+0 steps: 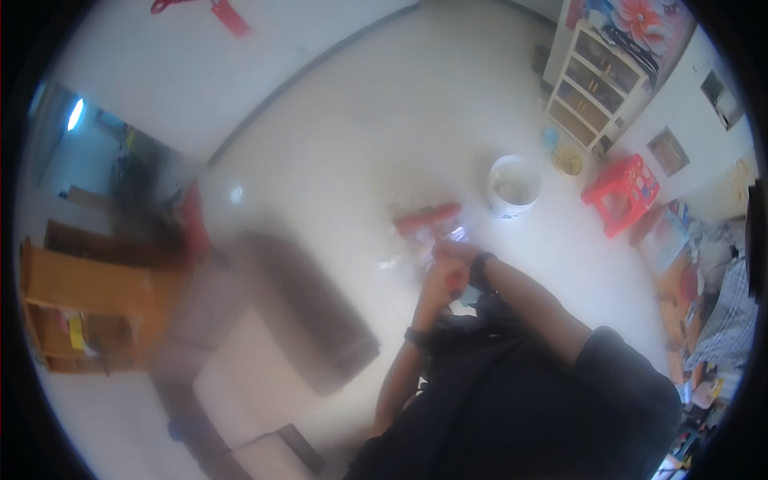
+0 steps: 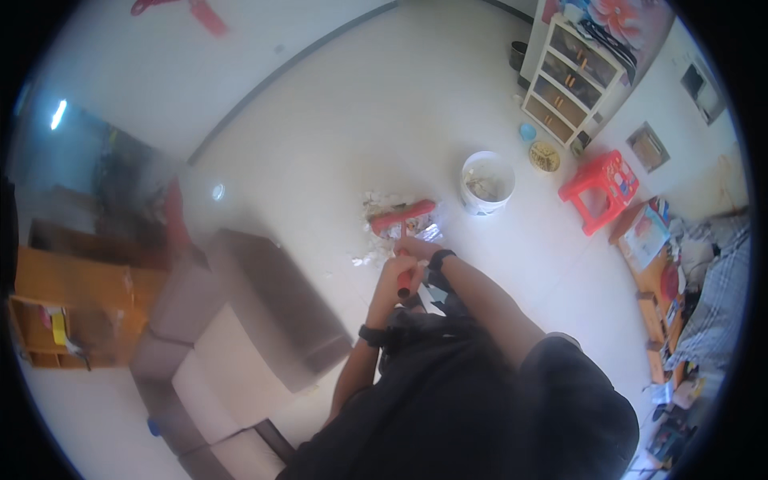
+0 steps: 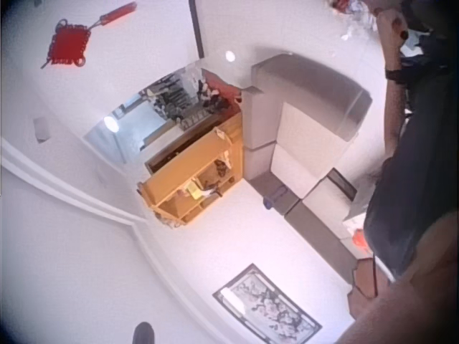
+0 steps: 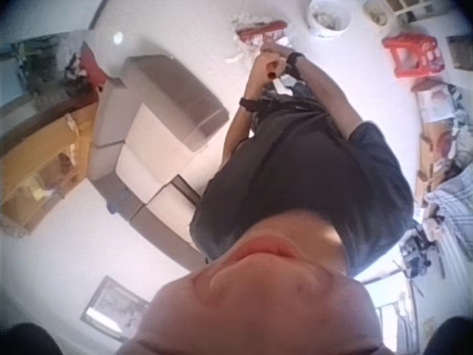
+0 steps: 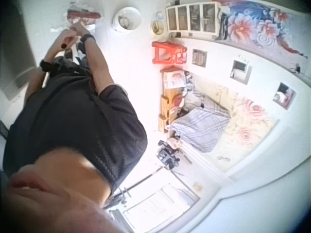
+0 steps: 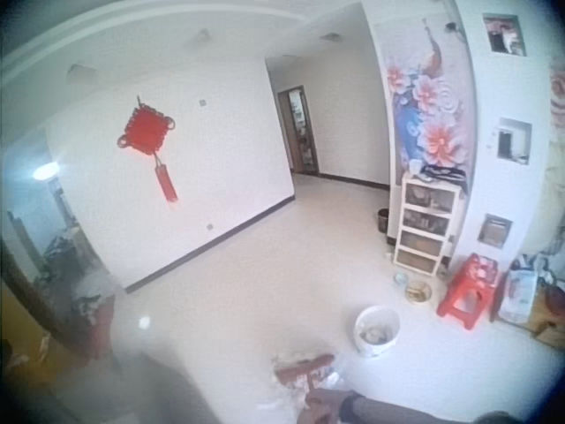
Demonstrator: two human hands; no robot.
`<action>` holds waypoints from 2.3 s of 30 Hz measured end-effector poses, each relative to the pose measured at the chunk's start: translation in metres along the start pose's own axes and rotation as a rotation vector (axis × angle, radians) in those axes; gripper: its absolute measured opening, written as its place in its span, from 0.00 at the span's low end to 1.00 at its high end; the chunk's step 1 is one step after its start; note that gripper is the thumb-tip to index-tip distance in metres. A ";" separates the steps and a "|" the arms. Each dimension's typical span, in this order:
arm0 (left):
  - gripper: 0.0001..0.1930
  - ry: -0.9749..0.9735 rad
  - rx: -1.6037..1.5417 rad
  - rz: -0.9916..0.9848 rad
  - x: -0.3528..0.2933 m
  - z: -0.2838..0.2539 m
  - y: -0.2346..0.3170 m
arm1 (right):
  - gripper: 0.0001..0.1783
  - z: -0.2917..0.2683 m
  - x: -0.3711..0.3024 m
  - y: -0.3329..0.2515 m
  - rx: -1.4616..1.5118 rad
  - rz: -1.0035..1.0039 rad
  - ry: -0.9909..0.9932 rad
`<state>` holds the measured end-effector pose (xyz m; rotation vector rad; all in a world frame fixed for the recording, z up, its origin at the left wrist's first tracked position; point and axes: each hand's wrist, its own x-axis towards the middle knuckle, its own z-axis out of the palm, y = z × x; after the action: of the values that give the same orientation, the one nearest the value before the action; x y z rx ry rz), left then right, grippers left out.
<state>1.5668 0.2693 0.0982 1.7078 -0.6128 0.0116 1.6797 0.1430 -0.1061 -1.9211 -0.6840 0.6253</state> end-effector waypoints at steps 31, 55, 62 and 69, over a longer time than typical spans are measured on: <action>0.13 0.694 0.343 -0.279 0.045 -0.013 -0.040 | 0.17 -0.006 0.083 -0.033 0.034 -0.300 -0.137; 0.04 0.411 0.219 -0.206 0.064 -0.010 -0.021 | 0.19 -0.078 -0.007 -0.137 0.198 -0.005 -0.153; 0.06 0.397 0.259 -0.232 0.063 -0.003 -0.059 | 0.19 -0.063 0.015 -0.085 0.323 -0.108 -0.109; 0.07 0.296 0.163 -0.263 0.076 0.007 -0.037 | 0.19 -0.057 0.007 -0.050 0.377 -0.122 -0.066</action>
<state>1.6445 0.2370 0.0884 1.8885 -0.1691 0.1291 1.7138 0.1310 -0.0391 -1.5059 -0.6665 0.6886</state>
